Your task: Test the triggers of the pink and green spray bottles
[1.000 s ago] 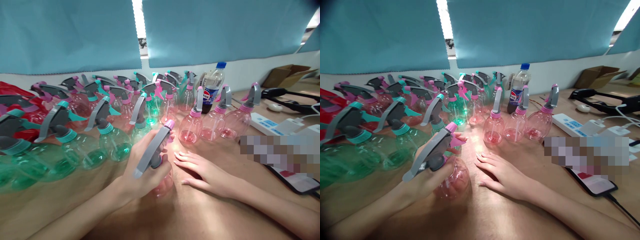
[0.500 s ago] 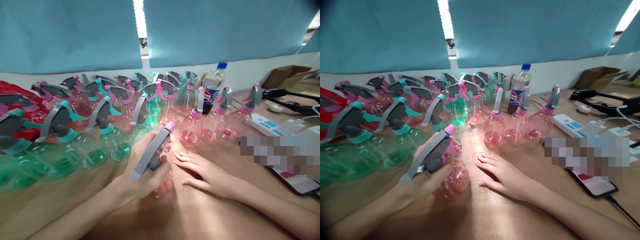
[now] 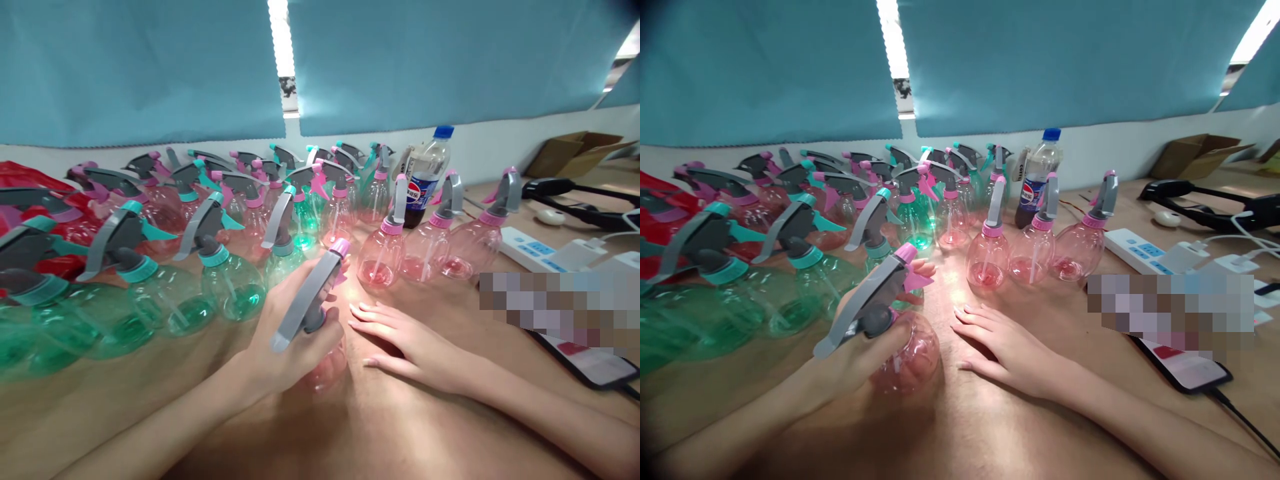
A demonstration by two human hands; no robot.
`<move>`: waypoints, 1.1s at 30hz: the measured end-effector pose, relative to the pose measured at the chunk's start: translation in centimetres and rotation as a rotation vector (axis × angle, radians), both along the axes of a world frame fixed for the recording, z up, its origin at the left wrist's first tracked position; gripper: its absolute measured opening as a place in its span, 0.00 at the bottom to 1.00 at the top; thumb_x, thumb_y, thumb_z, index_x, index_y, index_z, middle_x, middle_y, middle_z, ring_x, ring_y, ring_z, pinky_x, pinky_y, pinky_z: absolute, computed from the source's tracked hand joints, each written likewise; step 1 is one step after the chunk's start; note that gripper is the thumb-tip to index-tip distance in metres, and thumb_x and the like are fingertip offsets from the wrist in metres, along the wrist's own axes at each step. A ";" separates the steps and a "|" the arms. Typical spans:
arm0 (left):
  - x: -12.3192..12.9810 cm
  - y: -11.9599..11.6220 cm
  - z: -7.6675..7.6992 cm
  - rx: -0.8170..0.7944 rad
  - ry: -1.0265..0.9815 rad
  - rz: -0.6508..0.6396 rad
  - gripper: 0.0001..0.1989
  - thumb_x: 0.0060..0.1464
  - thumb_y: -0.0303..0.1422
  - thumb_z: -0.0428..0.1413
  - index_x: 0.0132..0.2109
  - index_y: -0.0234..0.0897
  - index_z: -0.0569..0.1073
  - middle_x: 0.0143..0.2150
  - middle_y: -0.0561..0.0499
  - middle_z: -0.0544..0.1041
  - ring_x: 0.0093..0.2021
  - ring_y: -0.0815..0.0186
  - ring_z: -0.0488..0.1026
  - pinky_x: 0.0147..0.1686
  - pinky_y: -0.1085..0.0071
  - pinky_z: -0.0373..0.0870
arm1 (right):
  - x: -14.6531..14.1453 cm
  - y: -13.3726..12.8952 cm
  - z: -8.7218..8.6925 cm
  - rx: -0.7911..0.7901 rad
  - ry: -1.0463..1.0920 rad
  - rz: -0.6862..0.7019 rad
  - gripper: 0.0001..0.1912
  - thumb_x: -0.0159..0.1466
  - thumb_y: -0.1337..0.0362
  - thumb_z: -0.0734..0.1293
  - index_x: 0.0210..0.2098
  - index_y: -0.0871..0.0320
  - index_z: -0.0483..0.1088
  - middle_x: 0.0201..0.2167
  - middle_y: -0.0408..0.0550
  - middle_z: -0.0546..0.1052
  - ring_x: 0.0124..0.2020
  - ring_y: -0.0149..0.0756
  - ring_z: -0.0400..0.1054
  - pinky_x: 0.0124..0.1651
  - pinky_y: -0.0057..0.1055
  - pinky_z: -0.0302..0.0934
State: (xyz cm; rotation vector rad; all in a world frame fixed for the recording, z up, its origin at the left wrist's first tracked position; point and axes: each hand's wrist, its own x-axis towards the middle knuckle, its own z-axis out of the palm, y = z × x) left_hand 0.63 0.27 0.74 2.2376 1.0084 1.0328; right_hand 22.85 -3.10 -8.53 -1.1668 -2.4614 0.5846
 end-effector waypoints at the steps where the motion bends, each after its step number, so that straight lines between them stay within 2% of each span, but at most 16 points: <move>1: 0.0 0.0 0.0 -0.012 -0.017 -0.019 0.18 0.46 0.31 0.48 0.47 0.41 0.69 0.25 0.56 0.70 0.21 0.67 0.66 0.28 0.70 0.73 | 0.0 0.0 0.0 -0.001 -0.001 0.002 0.29 0.68 0.50 0.61 0.64 0.57 0.61 0.64 0.55 0.64 0.67 0.49 0.53 0.67 0.50 0.49; 10: -0.1 0.1 -0.5 -0.087 -0.058 -0.061 0.17 0.47 0.29 0.51 0.46 0.40 0.72 0.25 0.56 0.70 0.20 0.69 0.67 0.26 0.70 0.73 | -0.1 0.1 0.3 -0.001 -0.023 0.013 0.30 0.68 0.50 0.60 0.64 0.58 0.60 0.64 0.55 0.64 0.67 0.47 0.53 0.67 0.48 0.49; 16: -0.1 0.1 -0.4 -0.120 -0.068 -0.094 0.18 0.50 0.27 0.51 0.50 0.39 0.69 0.39 0.51 0.75 0.21 0.73 0.65 0.27 0.72 0.71 | -0.1 0.0 0.0 -0.004 -0.016 0.004 0.30 0.68 0.50 0.61 0.65 0.56 0.60 0.64 0.54 0.65 0.67 0.48 0.54 0.67 0.49 0.49; 18: -0.1 0.0 -0.4 -0.134 -0.073 -0.096 0.19 0.50 0.26 0.51 0.50 0.38 0.68 0.41 0.51 0.75 0.22 0.73 0.66 0.27 0.73 0.71 | 0.0 0.0 -0.1 0.000 -0.028 0.009 0.30 0.68 0.50 0.60 0.65 0.57 0.59 0.64 0.54 0.65 0.67 0.47 0.53 0.67 0.49 0.49; 22: 0.0 0.0 -0.4 -0.131 -0.061 -0.068 0.18 0.50 0.27 0.51 0.49 0.38 0.68 0.37 0.52 0.74 0.21 0.73 0.66 0.25 0.72 0.71 | 0.0 0.1 0.0 0.005 -0.010 0.017 0.30 0.68 0.50 0.61 0.65 0.55 0.59 0.64 0.53 0.65 0.67 0.47 0.53 0.67 0.49 0.49; 28: 0.0 0.1 -0.4 -0.100 -0.052 -0.087 0.20 0.50 0.25 0.51 0.51 0.40 0.68 0.40 0.52 0.74 0.21 0.73 0.65 0.25 0.73 0.69 | 0.0 0.1 0.1 0.002 0.003 0.020 0.30 0.68 0.51 0.61 0.66 0.54 0.57 0.64 0.54 0.65 0.67 0.48 0.53 0.67 0.50 0.49; 33: -0.1 0.0 -0.4 -0.102 -0.041 -0.083 0.19 0.51 0.26 0.51 0.51 0.39 0.68 0.36 0.53 0.73 0.22 0.72 0.65 0.25 0.74 0.69 | 0.0 0.1 0.0 0.006 0.001 0.018 0.30 0.68 0.51 0.61 0.66 0.54 0.56 0.64 0.54 0.65 0.67 0.48 0.54 0.67 0.50 0.49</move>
